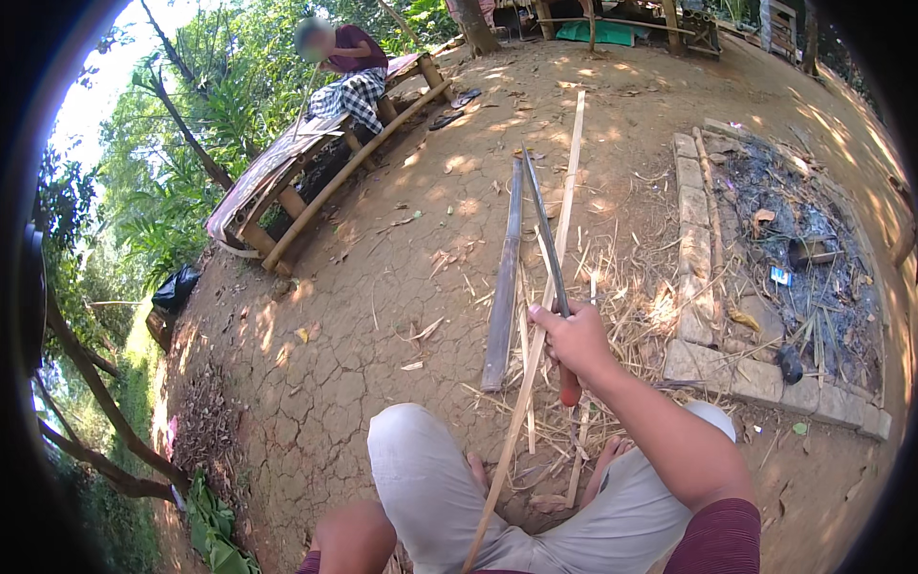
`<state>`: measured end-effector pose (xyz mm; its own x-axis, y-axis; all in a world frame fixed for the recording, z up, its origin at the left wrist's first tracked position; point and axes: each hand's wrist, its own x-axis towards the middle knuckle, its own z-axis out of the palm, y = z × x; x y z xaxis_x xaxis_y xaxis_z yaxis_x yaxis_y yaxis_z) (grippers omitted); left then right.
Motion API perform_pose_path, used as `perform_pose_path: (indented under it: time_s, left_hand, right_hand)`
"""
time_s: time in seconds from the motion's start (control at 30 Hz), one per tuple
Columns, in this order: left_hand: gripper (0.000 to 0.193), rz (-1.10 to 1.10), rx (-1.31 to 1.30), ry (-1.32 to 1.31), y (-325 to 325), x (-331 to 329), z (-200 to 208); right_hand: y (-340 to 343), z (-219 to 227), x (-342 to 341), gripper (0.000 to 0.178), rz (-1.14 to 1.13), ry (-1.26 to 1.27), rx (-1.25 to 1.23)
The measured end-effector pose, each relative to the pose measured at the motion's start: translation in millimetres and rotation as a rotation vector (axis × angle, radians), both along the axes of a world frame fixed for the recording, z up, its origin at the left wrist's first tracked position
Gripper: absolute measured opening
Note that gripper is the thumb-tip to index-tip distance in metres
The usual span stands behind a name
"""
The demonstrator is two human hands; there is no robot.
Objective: The person shaves a bamboo strip using a knife, removing thin layers along the length of the material.
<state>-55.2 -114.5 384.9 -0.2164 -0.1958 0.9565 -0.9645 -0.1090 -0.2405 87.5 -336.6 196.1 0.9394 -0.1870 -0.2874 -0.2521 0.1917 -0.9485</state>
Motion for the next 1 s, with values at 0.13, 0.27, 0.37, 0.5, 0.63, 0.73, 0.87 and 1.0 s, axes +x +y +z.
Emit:
perform_pose_path:
  time_s: [0.13,0.27,0.37,0.5,0.63,0.73,0.87,1.0]
  left_hand:
    - [0.021,-0.035,0.069,0.061,0.5,2.2,0.2]
    - [0.02,-0.077,0.122,0.089,-0.3,-0.4,-0.8]
    - [0.02,-0.112,0.157,0.11,0.2,-1.5,-0.9]
    - [0.02,-0.158,0.195,0.126,1.9,-2.0,0.5]
    - [0.02,-0.207,0.236,0.147,3.2,-7.3,1.6]
    - [0.02,-0.248,0.263,0.172,5.7,-10.9,2.5]
    - [0.021,-0.323,0.321,0.244,10.6,-11.2,0.0]
    - [0.022,-0.53,0.496,0.446,28.3,-18.4,-7.7]
  right_hand:
    - [3.3,8.9,0.8,0.024,-0.003,-0.03,0.05]
    - [-4.5,5.2,0.0,0.023,0.003,-0.046,0.039]
    - [-7.5,4.2,-2.6,0.023,-0.002,-0.032,0.023]
    - [-7.6,9.6,-4.5,0.023,-0.017,-0.027,0.058]
    - [-9.9,10.1,-2.0,0.022,-0.027,-0.038,0.086]
    - [-12.1,7.5,-0.6,0.022,-0.034,-0.059,0.109]
    - [-13.2,13.7,-0.1,0.022,-0.055,-0.054,0.075]
    - [-14.6,19.6,-0.6,0.024,-0.056,-0.09,0.079]
